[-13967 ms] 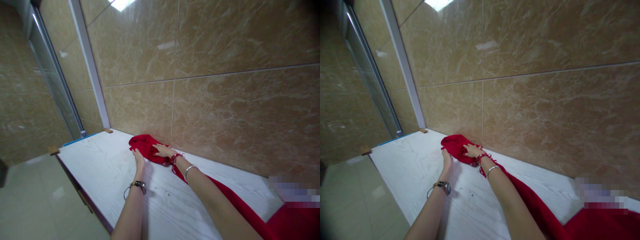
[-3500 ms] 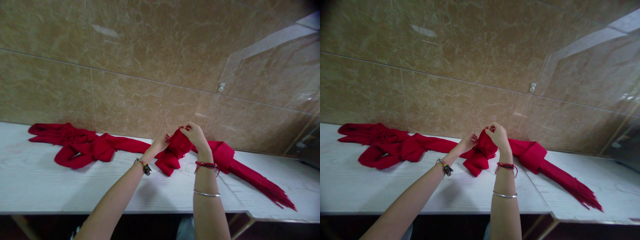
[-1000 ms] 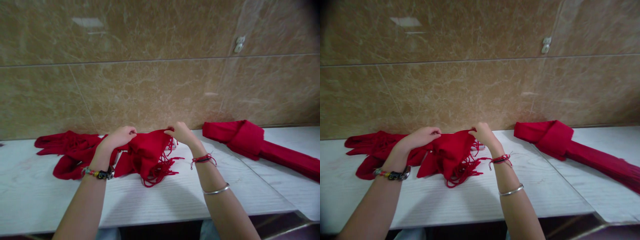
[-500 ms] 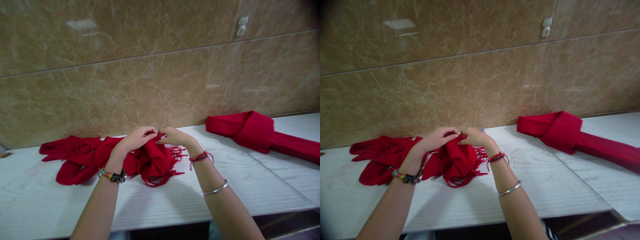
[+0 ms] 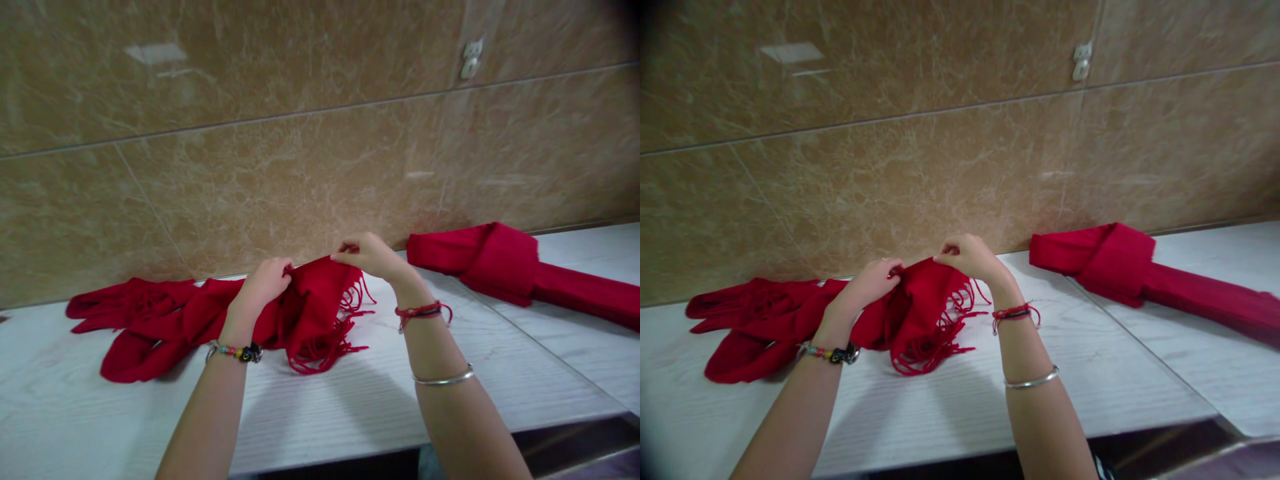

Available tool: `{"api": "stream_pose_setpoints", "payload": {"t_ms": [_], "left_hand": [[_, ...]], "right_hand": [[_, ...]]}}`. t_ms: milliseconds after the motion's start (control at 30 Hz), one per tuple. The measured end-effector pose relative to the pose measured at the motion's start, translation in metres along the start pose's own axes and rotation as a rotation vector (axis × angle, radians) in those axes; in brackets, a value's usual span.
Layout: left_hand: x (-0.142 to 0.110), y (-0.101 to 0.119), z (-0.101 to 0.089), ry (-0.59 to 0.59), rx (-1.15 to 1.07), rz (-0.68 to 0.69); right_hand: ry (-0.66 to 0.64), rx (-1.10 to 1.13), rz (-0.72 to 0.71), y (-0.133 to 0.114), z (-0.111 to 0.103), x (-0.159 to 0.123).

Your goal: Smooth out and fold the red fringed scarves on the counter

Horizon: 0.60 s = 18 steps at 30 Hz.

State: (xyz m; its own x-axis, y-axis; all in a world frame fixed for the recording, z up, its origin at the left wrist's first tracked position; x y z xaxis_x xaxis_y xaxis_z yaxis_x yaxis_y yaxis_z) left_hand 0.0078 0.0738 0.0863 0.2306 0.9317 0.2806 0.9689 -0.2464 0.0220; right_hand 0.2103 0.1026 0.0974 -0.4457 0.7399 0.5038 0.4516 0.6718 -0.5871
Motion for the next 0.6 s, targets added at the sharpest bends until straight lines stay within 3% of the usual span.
{"api": "stream_pose_setpoints", "payload": {"t_ms": [200,300,433,467,500,533,600], "left_hand": [[-0.002,0.001,-0.017,0.244,-0.015,-0.040],[-0.012,0.011,-0.042,0.399,-0.101,-0.074],[-0.032,0.026,-0.083,0.684,-0.118,-0.123],[-0.036,0.027,-0.088,0.695,-0.116,-0.137],[-0.037,0.025,-0.089,0.641,-0.119,-0.150],[-0.036,0.022,-0.085,0.515,-0.128,-0.163],[-0.033,0.012,-0.064,0.090,-0.150,-0.148]], "right_hand": [[0.244,0.061,0.032,0.007,-0.028,-0.007],[0.456,0.058,0.015,0.001,-0.041,-0.012],[0.745,0.058,-0.119,-0.018,-0.057,-0.019],[0.777,0.045,-0.140,-0.021,-0.059,-0.020],[0.782,0.021,-0.141,-0.021,-0.060,-0.021],[0.756,-0.014,-0.121,-0.019,-0.059,-0.020],[0.588,-0.124,-0.036,-0.010,-0.051,-0.016]]}}
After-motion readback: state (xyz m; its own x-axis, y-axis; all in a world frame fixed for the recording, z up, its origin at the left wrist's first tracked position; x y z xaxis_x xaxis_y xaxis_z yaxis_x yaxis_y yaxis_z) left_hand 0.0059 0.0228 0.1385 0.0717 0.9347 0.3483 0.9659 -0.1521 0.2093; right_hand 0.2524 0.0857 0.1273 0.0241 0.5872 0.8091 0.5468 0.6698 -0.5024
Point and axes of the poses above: each hand's wrist, its own x-axis towards the middle knuckle, its own z-axis out of the palm, y = z × x, the point moved 2 cm from there along x, towards the middle knuckle
